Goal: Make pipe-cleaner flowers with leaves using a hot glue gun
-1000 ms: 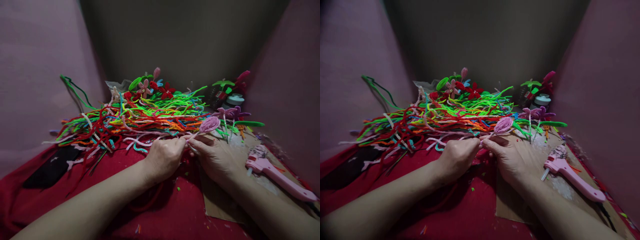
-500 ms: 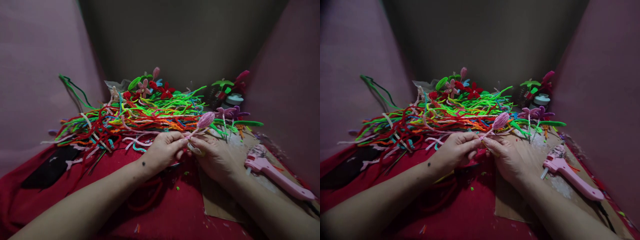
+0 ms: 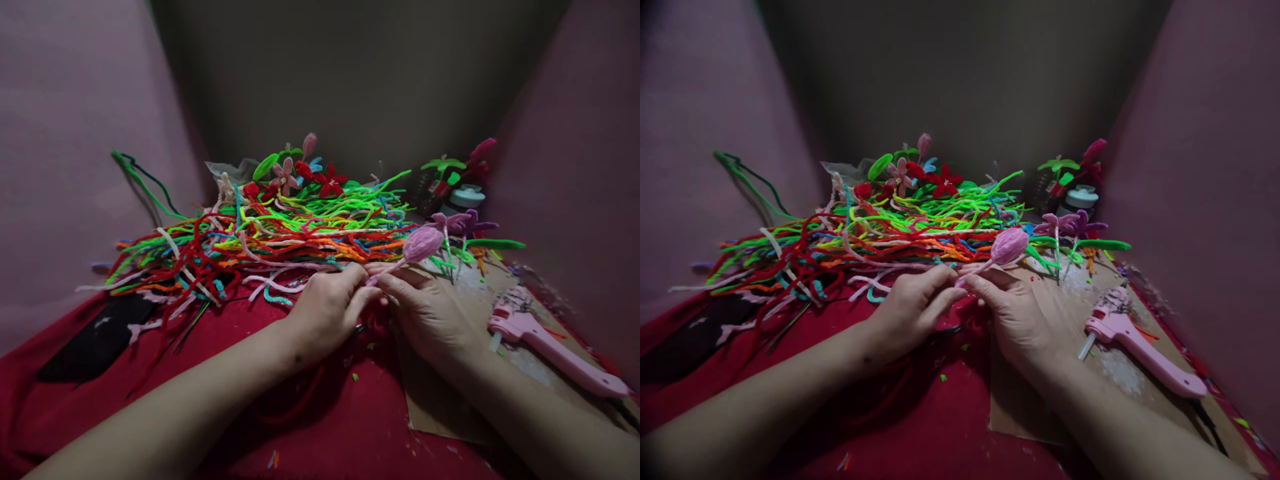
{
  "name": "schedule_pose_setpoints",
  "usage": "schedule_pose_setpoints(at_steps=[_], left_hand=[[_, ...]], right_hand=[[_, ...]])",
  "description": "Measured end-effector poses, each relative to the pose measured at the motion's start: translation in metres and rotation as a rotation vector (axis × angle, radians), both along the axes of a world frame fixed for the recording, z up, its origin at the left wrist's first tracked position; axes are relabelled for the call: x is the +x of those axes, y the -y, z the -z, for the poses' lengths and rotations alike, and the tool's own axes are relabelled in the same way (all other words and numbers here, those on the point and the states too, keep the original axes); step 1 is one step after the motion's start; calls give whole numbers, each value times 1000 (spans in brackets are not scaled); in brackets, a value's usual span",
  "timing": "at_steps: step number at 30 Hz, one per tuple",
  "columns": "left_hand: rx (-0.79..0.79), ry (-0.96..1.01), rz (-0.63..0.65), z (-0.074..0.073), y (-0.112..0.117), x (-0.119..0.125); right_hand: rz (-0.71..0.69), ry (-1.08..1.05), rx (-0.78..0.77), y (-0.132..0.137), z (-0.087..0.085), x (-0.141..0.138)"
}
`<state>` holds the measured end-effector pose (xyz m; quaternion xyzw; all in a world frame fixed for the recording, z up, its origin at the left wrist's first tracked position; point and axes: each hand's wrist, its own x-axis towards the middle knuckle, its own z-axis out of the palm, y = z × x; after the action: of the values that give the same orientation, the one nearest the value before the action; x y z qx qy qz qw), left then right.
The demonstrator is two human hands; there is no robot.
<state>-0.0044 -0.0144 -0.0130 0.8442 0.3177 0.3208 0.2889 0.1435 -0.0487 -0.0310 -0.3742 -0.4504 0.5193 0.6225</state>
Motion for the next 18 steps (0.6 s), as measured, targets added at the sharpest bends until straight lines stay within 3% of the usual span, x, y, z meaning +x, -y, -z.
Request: schedule_pose_setpoints(at_steps=[1, 3, 5, 7, 11, 18], left_hand=[[250, -89, -54, 3, 0, 0], [560, -234, -96, 10, 0, -1], [707, -306, -113, 15, -2, -2], [752, -296, -89, 18, -4, -4], [619, -169, -21, 17, -6, -5], [37, 150, -20, 1, -2, 2]], right_hand=[[39, 36, -2, 0, 0, 0], [76, 99, -10, 0, 0, 0], [67, 153, 0, 1, 0, 0], [56, 207, 27, 1, 1, 1], [86, 267, 44, 2, 0, 2], [-35, 229, 52, 5, -12, 1]])
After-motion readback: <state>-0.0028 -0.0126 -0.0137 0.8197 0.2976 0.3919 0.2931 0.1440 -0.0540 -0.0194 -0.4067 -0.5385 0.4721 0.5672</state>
